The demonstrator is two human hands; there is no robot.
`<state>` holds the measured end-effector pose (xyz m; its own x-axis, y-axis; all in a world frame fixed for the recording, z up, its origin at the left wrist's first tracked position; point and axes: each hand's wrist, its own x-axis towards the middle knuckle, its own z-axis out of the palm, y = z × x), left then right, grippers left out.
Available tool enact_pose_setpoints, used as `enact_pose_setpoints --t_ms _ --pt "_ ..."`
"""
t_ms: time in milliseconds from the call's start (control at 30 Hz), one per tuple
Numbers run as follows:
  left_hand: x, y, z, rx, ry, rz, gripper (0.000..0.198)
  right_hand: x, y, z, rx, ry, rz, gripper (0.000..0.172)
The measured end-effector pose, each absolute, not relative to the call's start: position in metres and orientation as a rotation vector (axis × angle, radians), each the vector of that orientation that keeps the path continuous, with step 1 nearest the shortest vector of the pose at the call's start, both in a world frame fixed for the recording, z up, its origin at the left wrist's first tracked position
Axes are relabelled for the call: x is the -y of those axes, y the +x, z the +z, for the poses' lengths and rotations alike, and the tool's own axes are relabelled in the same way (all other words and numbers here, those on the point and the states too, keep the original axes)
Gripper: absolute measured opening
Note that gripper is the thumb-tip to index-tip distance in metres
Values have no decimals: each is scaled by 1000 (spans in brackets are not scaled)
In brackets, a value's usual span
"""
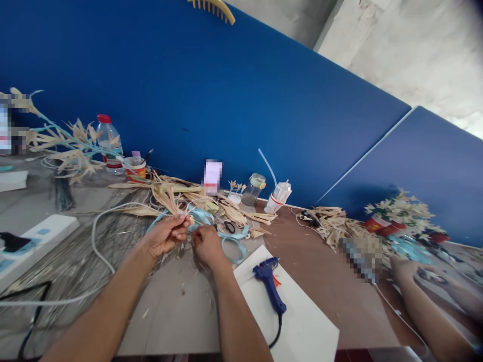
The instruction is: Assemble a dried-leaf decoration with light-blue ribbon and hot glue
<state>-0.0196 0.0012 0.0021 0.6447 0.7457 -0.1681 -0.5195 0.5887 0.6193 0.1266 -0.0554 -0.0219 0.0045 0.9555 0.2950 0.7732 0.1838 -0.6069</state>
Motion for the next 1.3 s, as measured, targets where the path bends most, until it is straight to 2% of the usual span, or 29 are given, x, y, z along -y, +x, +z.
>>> enact_pose_setpoints --t_ms 233,367,500,700,867,1300 --pt "0 -18 1 -452 572 781 2 49 135 -14 1078 -1380 884 8" --pt "5 -12 1 -498 587 765 3 50 138 -9 713 -1115 1163 17" --pt "7 -7 1 -526 586 764 3 52 138 -6 645 -988 1228 23" --pt "6 -8 -1 -532 571 783 4 51 139 -8 699 -1076 1144 20" --pt "4 -11 0 -529 587 797 2 49 139 -12 1025 -1395 769 10" --pt "3 -14 1 -504 608 821 4 53 133 -13 1302 -1620 544 14"
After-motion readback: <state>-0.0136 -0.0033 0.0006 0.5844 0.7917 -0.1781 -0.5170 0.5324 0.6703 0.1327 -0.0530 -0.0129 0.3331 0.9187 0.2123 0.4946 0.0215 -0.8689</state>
